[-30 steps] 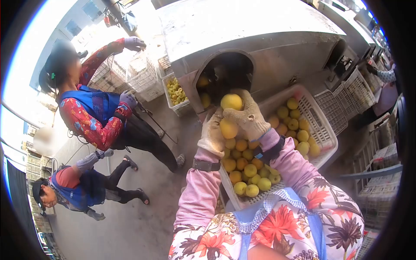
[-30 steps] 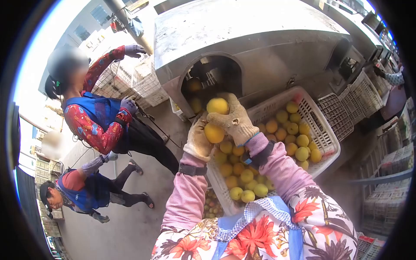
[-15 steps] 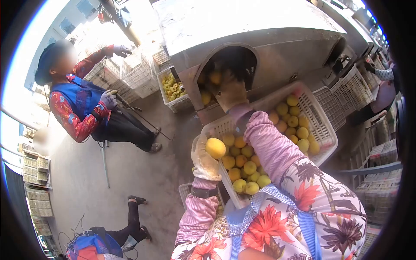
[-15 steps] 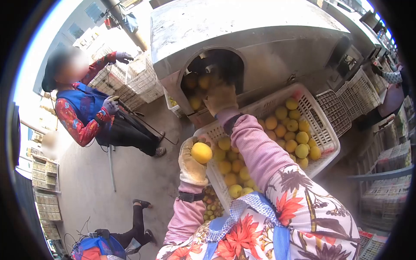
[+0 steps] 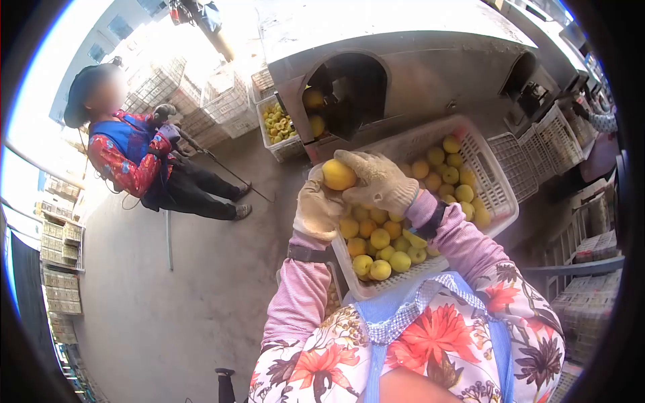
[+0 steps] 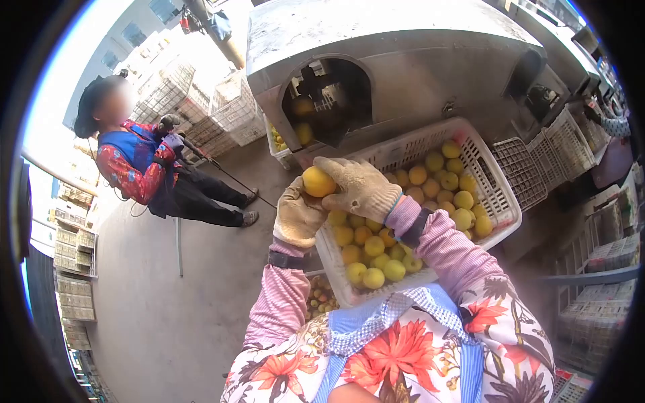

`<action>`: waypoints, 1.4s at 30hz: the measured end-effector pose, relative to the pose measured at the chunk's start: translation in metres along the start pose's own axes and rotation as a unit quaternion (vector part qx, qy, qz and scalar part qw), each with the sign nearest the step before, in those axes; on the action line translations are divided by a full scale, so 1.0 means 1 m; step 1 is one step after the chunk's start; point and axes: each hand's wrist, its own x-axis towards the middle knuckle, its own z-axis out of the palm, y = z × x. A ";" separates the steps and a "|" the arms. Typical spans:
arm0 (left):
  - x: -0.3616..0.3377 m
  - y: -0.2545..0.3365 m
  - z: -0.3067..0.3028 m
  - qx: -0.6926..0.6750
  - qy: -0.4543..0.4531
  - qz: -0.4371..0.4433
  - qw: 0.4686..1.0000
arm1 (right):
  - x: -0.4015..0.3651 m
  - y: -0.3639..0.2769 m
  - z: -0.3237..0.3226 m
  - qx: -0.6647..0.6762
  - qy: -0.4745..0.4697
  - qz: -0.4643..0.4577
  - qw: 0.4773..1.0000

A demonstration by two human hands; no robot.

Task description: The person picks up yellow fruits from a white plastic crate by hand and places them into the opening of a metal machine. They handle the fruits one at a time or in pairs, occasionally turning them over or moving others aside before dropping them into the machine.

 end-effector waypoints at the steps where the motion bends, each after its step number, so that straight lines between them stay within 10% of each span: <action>1: 0.004 0.002 -0.001 -0.193 0.015 -0.071 0.978 | -0.004 0.018 0.014 0.062 0.027 0.008 0.998; 2: 0.005 0.000 0.001 -0.379 0.032 -0.139 0.914 | -0.008 0.030 0.023 0.124 0.053 0.017 0.991; 4: 0.002 -0.009 0.007 0.093 0.049 -0.034 0.994 | -0.013 0.034 0.030 0.292 0.062 0.073 0.952; 5: 0.000 -0.015 0.012 0.328 0.049 0.022 0.943 | -0.017 0.035 0.032 0.373 0.068 0.101 0.920; 9: 0.003 0.007 0.045 0.269 0.044 0.029 0.962 | -0.021 0.015 0.013 0.072 0.085 0.086 0.990; 14: 0.036 -0.032 0.017 -0.308 0.083 -0.040 0.947 | 0.015 0.023 0.013 0.001 0.191 0.129 0.973; 18: 0.025 -0.056 0.013 -0.279 0.250 -0.085 0.923 | 0.082 0.054 0.017 -0.192 0.244 0.125 0.942; 26: 0.014 -0.054 0.006 -0.204 0.303 -0.121 0.923 | 0.144 0.083 0.043 -0.298 0.384 0.005 0.874; 29: 0.014 -0.073 0.012 -0.084 0.288 -0.155 0.941 | 0.136 0.049 -0.004 -0.247 0.144 0.089 0.954; 32: 0.030 -0.102 0.026 0.112 0.246 -0.240 0.932 | 0.099 0.010 -0.046 -0.006 0.106 0.128 0.986; 34: 0.032 -0.156 0.020 0.342 0.149 -0.276 0.886 | 0.047 0.068 -0.029 0.134 0.093 0.063 0.985; 36: 0.032 -0.202 0.014 0.585 0.066 -0.264 0.764 | -0.003 0.132 0.001 -0.100 -0.002 0.044 0.994; 37: 0.032 -0.180 0.039 0.620 0.099 -0.306 0.715 | -0.020 0.142 0.011 -0.128 -0.091 0.154 0.976; 42: 0.055 -0.212 -0.008 0.750 0.175 -0.325 0.550 | -0.030 0.210 0.062 -0.303 -0.031 0.128 0.944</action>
